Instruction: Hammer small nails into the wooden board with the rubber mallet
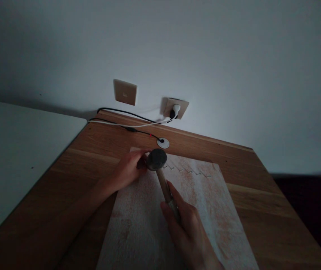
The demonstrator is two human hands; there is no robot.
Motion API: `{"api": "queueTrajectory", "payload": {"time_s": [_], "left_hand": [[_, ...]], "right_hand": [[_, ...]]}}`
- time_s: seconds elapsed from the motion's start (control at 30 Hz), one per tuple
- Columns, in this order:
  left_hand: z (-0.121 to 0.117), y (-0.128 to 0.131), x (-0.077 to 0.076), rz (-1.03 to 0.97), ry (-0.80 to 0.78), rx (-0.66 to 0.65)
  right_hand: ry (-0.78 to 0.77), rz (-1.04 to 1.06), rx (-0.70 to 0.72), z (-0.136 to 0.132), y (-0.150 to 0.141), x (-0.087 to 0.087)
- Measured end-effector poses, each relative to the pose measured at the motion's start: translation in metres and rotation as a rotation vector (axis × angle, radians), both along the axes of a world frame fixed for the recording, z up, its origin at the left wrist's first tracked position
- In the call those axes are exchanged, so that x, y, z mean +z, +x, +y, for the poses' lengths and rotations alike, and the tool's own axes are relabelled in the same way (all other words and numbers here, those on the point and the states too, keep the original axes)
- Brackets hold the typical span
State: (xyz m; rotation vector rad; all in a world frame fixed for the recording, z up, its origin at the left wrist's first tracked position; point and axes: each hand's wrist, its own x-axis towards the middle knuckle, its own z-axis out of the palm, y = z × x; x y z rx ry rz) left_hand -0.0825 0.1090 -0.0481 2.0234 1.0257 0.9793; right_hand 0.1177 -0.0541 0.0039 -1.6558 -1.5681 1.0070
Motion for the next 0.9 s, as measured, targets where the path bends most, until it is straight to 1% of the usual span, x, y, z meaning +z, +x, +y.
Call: {"api": "queueTrajectory", "payload": {"time_s": [0.13,0.23,0.3,0.43,0.53,0.67,0.8,0.9], "left_hand": [[0.001,0.0,-0.001,0.017,-0.005,-0.015],[0.001,0.0,-0.001,0.021,0.002,-0.006],[0.001,0.0,0.0,0.016,0.0,-0.005],[0.0,0.0,0.002,-0.007,-0.003,-0.023],[0.001,-0.001,0.001,-0.015,-0.003,-0.033],[0.002,0.0,-0.001,0.003,-0.012,-0.008],[0.003,0.0,-0.002,0.021,0.05,0.055],[0.004,-0.001,-0.002,0.025,0.061,0.05]], "right_hand": [[0.029,0.036,-0.01,-0.001,-0.001,0.001],[0.071,0.056,-0.072,-0.002,-0.006,0.007],[0.068,0.057,-0.098,-0.002,-0.009,0.01],[0.026,0.031,-0.025,0.0,-0.005,0.006],[0.027,0.008,0.021,0.003,-0.001,0.001],[0.053,0.006,0.023,0.003,0.0,0.001],[0.034,0.009,0.039,0.0,0.0,0.002],[0.047,0.016,0.032,-0.001,-0.001,0.0]]}}
